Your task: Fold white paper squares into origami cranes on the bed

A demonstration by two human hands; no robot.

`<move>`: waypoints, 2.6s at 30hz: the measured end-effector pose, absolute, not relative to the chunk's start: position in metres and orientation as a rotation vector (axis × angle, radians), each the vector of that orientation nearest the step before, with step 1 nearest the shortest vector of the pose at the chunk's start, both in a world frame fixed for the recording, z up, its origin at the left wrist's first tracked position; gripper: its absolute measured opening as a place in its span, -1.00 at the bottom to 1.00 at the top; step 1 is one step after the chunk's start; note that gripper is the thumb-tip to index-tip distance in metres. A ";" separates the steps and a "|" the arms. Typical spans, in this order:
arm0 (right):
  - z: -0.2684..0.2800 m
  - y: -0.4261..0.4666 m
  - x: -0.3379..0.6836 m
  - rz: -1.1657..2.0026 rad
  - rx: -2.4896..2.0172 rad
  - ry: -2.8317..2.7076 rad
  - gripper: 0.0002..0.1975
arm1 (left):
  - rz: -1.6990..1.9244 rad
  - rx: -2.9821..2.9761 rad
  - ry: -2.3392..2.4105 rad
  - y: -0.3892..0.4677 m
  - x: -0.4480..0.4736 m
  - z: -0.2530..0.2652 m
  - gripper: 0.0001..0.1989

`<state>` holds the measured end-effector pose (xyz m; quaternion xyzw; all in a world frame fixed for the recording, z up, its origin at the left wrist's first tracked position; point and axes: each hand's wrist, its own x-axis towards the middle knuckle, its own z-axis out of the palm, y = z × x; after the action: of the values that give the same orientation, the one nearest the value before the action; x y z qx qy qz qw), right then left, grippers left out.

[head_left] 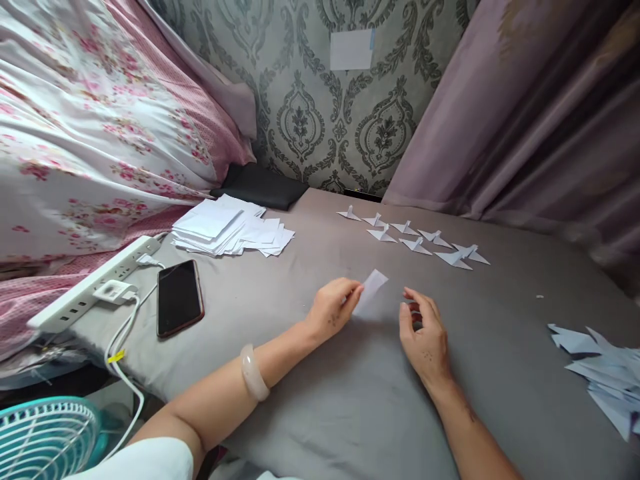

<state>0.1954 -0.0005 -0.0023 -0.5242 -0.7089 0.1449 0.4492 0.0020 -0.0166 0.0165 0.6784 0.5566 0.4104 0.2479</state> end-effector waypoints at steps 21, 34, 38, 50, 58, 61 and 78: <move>-0.009 -0.005 0.192 0.420 -1.172 -2.299 -0.70 | 0.832 1.017 1.408 -0.024 -0.003 0.017 -0.65; -0.006 -0.002 0.181 0.491 -1.287 -2.165 -0.82 | 0.715 1.627 1.721 -0.023 -0.009 0.013 -0.75; -0.010 0.005 0.177 0.513 -1.354 -2.106 -0.80 | 0.712 1.657 1.818 -0.019 -0.005 0.008 -0.75; -0.013 0.007 0.177 0.493 -1.360 -2.066 -0.87 | 0.589 1.825 1.893 -0.021 -0.004 0.009 -0.83; -0.006 0.000 0.177 0.395 -1.096 -2.367 -0.63 | 0.240 2.344 1.642 -0.034 -0.002 0.015 -0.74; -0.007 -0.001 0.177 0.337 -1.118 -2.368 -0.60 | 0.146 2.371 1.689 -0.036 -0.001 0.017 -0.72; 0.004 0.013 0.174 0.355 -1.128 -2.481 -0.68 | 0.135 2.672 1.589 -0.009 -0.026 0.009 -0.74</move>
<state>0.1737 0.0129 0.0042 -0.4027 -0.8852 0.1268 0.1954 -0.0258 -0.0093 0.0094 0.8585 0.5107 0.0434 0.0149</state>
